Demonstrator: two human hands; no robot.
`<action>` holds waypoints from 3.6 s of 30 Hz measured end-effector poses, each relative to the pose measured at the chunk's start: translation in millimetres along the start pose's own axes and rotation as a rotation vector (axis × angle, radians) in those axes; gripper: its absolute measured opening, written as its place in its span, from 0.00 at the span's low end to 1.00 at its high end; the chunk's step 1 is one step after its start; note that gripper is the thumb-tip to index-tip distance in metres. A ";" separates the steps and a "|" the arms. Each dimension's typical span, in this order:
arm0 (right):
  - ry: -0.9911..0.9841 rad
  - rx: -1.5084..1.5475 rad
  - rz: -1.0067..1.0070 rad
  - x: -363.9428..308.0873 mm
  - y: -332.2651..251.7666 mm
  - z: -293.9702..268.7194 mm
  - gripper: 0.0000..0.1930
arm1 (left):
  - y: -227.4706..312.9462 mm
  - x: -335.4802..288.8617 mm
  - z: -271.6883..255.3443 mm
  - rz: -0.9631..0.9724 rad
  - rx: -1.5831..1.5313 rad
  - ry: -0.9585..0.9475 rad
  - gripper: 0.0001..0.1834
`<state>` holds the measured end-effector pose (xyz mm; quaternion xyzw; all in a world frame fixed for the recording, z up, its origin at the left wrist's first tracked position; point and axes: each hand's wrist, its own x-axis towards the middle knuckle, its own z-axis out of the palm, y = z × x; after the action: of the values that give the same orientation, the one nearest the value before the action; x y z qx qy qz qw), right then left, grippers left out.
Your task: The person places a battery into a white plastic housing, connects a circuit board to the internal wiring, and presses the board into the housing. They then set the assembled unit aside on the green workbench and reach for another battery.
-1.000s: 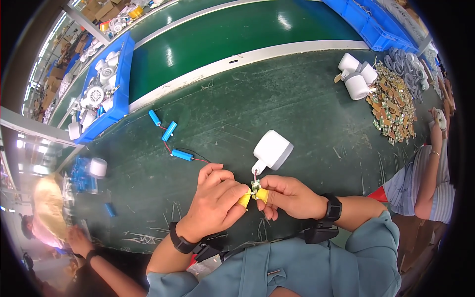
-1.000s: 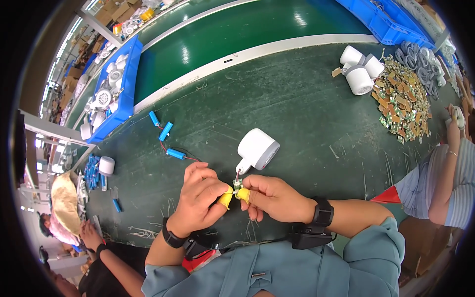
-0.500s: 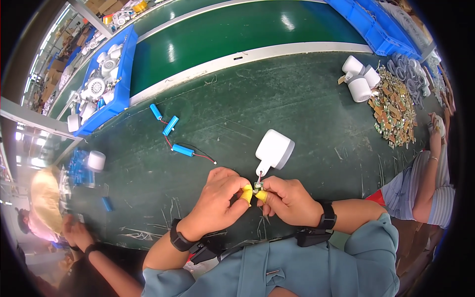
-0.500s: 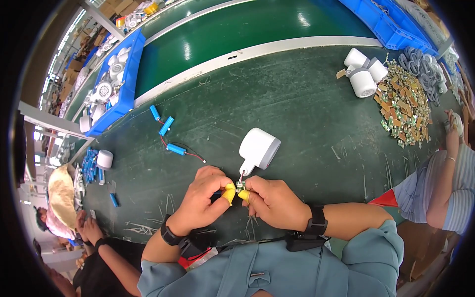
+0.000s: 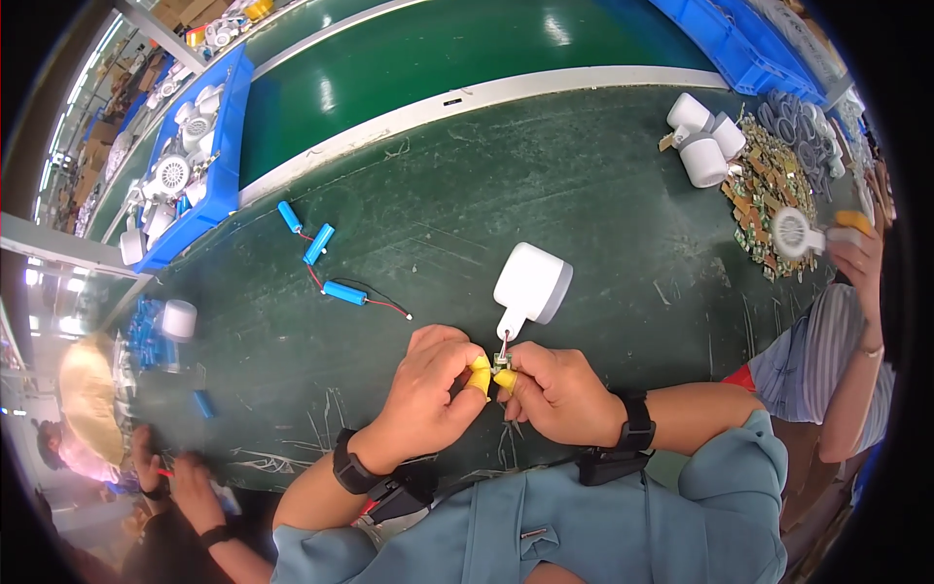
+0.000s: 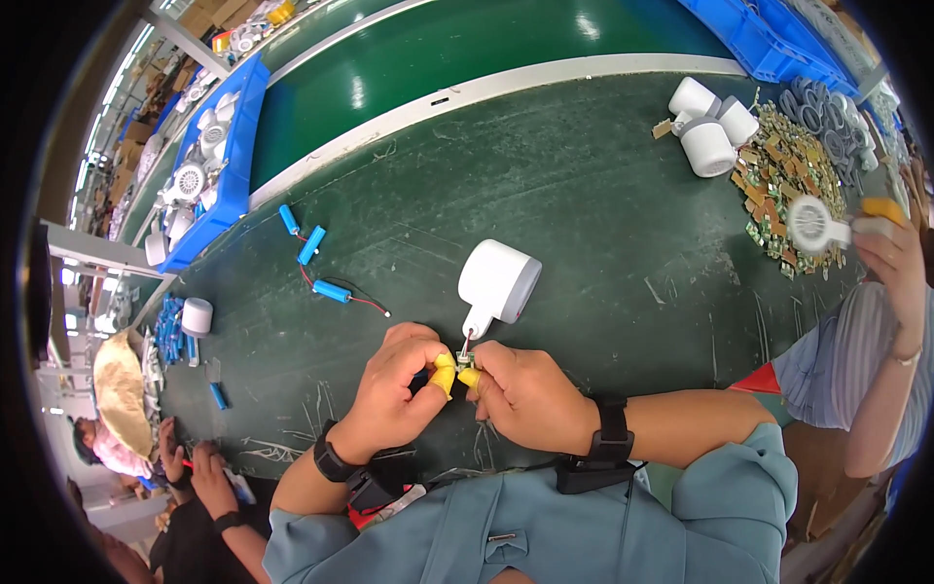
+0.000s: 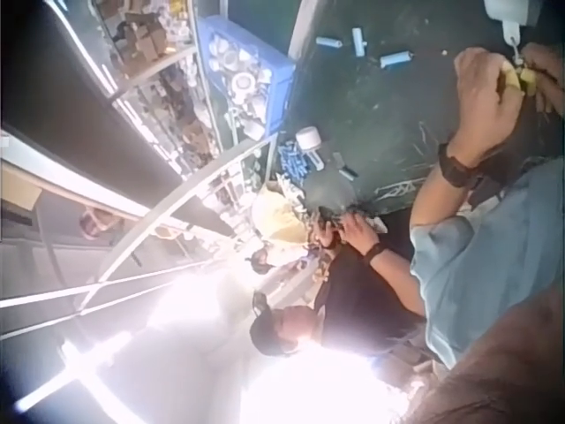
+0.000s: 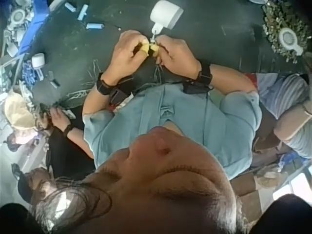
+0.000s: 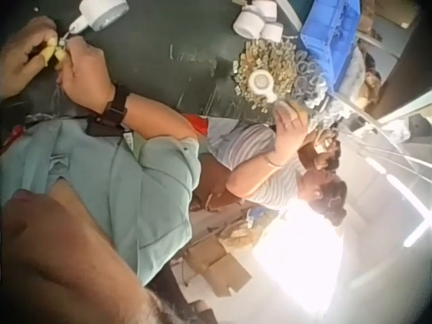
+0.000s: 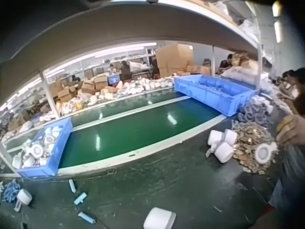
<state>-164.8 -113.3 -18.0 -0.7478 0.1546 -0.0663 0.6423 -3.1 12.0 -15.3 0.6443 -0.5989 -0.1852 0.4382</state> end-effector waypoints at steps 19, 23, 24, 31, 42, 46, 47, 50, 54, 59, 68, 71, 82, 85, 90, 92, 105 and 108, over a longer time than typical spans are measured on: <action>-0.187 0.198 0.033 3.7 1.6 -9.6 0.08 | -8.9 11.4 -20.1 0.098 0.088 -0.132 0.16; -0.272 0.405 0.203 7.7 -0.5 -14.7 0.12 | -9.6 13.2 -22.9 0.138 0.071 -0.203 0.14; -0.264 0.409 0.199 9.2 0.3 -15.8 0.12 | -8.7 13.8 -22.3 0.147 0.072 -0.208 0.14; -0.284 0.527 0.337 14.2 -1.0 -19.4 0.11 | -7.0 16.6 -20.3 0.140 0.041 -0.296 0.13; -0.353 0.408 0.160 13.5 3.9 -23.4 0.09 | 1.0 20.3 -21.9 0.069 0.086 -0.307 0.13; -0.438 0.356 0.156 16.4 5.1 -26.0 0.09 | 3.2 17.6 -26.6 0.094 0.126 -0.281 0.15; -0.495 0.330 0.158 18.1 6.9 -26.3 0.09 | 3.1 15.7 -26.9 0.073 0.154 -0.255 0.15; -0.591 0.221 0.276 15.8 5.7 -46.5 0.11 | -3.2 17.5 -27.8 0.102 0.134 -0.277 0.14; -0.654 0.124 0.292 19.2 -10.0 -53.4 0.13 | -0.8 6.4 -36.4 0.078 0.115 -0.225 0.14; -0.706 0.065 0.215 18.6 -10.9 -52.9 0.12 | 2.0 2.8 -36.8 0.095 0.141 -0.174 0.14; -0.642 0.030 0.217 17.3 -12.3 -49.3 0.12 | 6.2 -4.8 -60.9 -0.064 0.198 -0.250 0.11; -0.630 0.058 0.172 16.4 -9.8 -48.9 0.12 | 9.1 -10.8 -76.2 -0.123 0.262 -0.258 0.11; -0.618 0.040 0.135 13.1 -4.7 -49.7 0.13 | -47.1 -115.3 -220.5 -0.553 0.731 0.014 0.11; -0.658 -0.008 0.180 15.4 -7.0 -50.3 0.12 | -68.5 -137.2 -246.1 -0.716 0.763 0.199 0.14; -0.653 0.006 0.166 16.8 -6.1 -48.6 0.12 | -55.0 -90.5 -211.8 -0.552 1.407 0.376 0.21; -0.650 0.003 0.159 16.4 -4.6 -49.9 0.12 | -38.5 -53.6 -177.0 -0.300 1.273 0.294 0.19; -0.245 0.282 0.128 20.5 -6.6 -54.9 0.15 | -11.3 25.0 -44.0 0.048 0.658 -0.137 0.14; 0.346 0.305 -0.044 30.2 -22.0 -72.2 0.20 | 1.6 16.5 -31.1 0.042 0.513 -0.148 0.14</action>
<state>-154.6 -187.9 12.5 -0.6229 0.2343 -0.2300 0.7101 23.2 7.4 7.7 0.7065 -0.6698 -0.0648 0.2191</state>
